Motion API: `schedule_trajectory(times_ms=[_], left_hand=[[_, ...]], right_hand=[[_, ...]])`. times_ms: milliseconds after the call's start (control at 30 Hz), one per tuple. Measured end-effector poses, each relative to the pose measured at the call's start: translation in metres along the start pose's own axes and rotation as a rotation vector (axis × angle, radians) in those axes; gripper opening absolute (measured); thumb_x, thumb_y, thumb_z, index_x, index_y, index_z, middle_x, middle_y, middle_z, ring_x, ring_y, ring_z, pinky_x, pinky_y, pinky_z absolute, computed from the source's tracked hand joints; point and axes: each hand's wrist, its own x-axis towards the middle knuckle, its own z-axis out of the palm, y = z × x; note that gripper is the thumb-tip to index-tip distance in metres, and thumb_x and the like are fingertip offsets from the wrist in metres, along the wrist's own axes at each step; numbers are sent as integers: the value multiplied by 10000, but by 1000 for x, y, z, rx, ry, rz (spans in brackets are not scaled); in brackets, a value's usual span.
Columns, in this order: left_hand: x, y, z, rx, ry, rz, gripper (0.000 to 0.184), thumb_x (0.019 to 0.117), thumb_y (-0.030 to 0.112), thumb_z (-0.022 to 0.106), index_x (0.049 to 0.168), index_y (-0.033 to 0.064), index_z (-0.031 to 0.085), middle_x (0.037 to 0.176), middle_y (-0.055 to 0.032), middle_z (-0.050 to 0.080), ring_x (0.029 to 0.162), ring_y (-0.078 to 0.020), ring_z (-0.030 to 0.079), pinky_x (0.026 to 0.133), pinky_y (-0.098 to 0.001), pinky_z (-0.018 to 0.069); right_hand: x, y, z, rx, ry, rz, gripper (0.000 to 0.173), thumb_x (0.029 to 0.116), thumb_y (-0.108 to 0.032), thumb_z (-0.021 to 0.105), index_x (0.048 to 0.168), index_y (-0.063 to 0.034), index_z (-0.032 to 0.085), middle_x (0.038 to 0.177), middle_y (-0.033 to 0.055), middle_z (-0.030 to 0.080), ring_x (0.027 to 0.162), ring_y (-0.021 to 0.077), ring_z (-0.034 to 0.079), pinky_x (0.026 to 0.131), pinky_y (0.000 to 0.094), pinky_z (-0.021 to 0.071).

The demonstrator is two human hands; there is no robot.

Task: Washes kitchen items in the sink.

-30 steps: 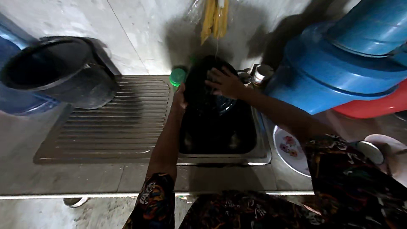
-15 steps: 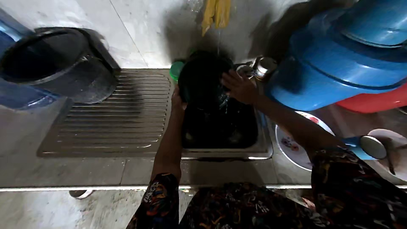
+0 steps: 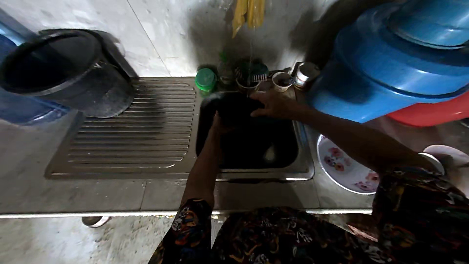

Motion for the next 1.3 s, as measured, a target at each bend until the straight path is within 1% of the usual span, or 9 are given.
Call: schedule_trajectory(times_ms=[100, 167, 267, 400, 700, 900, 1000, 1133, 1300], left_hand=[[-12, 10, -25, 230, -39, -164, 653, 1059, 581, 312, 1427, 88, 533, 1239, -160, 672, 1082, -286, 672, 890, -490, 569], [-20, 10, -34, 458, 45, -181, 377, 1059, 346, 488, 1294, 74, 602, 1076, -105, 697, 921, -200, 684, 794, -406, 588], [-28, 10, -39, 608, 84, -105, 429, 1065, 236, 543, 1448, 53, 482, 1277, -164, 625, 1098, -242, 628, 937, -452, 538], [-46, 23, -23, 651, 183, 131, 458, 1100, 277, 471, 1499, 55, 439, 1347, -206, 596, 1172, -277, 622, 988, -496, 526], [-50, 15, 21, 807, 358, 350, 659, 1109, 506, 293, 1291, -41, 612, 1246, -266, 635, 1153, -341, 628, 1005, -552, 496], [-56, 17, 20, 679, 422, 486, 633, 1120, 473, 279, 1260, -43, 619, 1201, -228, 654, 1104, -273, 644, 984, -490, 518], [-62, 19, 6, 699, 488, 545, 631, 1119, 473, 287, 1261, -38, 629, 1234, -226, 655, 1152, -265, 639, 1019, -492, 503], [-61, 13, -1, 674, 574, 515, 641, 1122, 468, 280, 1249, -61, 619, 1239, -257, 639, 1165, -306, 624, 1027, -510, 484], [-54, -10, 10, 544, 651, 390, 666, 1125, 472, 245, 1352, -67, 562, 1390, -276, 561, 1294, -353, 548, 1085, -536, 432]], right_hand=[[-26, -13, 33, -220, -244, -101, 239, 1021, -160, 638, 1223, -32, 656, 967, 199, 716, 888, 388, 713, 809, 575, 562], [-44, -6, 65, -351, -271, -208, 249, 1003, -51, 618, 1242, -70, 684, 1197, 154, 704, 1105, 354, 689, 902, 532, 570], [-56, 16, 98, -368, -410, -302, 422, 1019, -23, 555, 1441, -38, 574, 1546, 195, 490, 1471, 393, 409, 1201, 560, 322], [-52, 50, 103, -138, -520, -75, 543, 1096, -370, 456, 1589, -147, 409, 1706, 59, 243, 1595, 318, 112, 1260, 619, 30], [67, 86, 134, -220, 336, 254, 816, 1036, -615, 427, 1588, -20, 346, 1656, 294, 229, 1545, 482, 176, 1246, 635, 152], [36, 20, 171, -62, 172, -215, 472, 1042, -89, 507, 1507, -9, 491, 1608, 159, 424, 1544, 362, 281, 1263, 554, 194], [1, 42, 173, -171, 146, -84, 484, 1069, -206, 510, 1552, -177, 479, 1650, 51, 381, 1567, 333, 230, 1247, 631, 151], [-13, 85, 155, -171, 315, 352, 713, 1079, -471, 432, 1636, -69, 243, 1705, 224, 131, 1583, 422, 51, 1240, 675, 41], [2, 70, 88, 320, 591, 632, 706, 1028, -189, 597, 1604, 3, 236, 1593, 320, 323, 1391, 445, 476, 1112, 558, 443]])
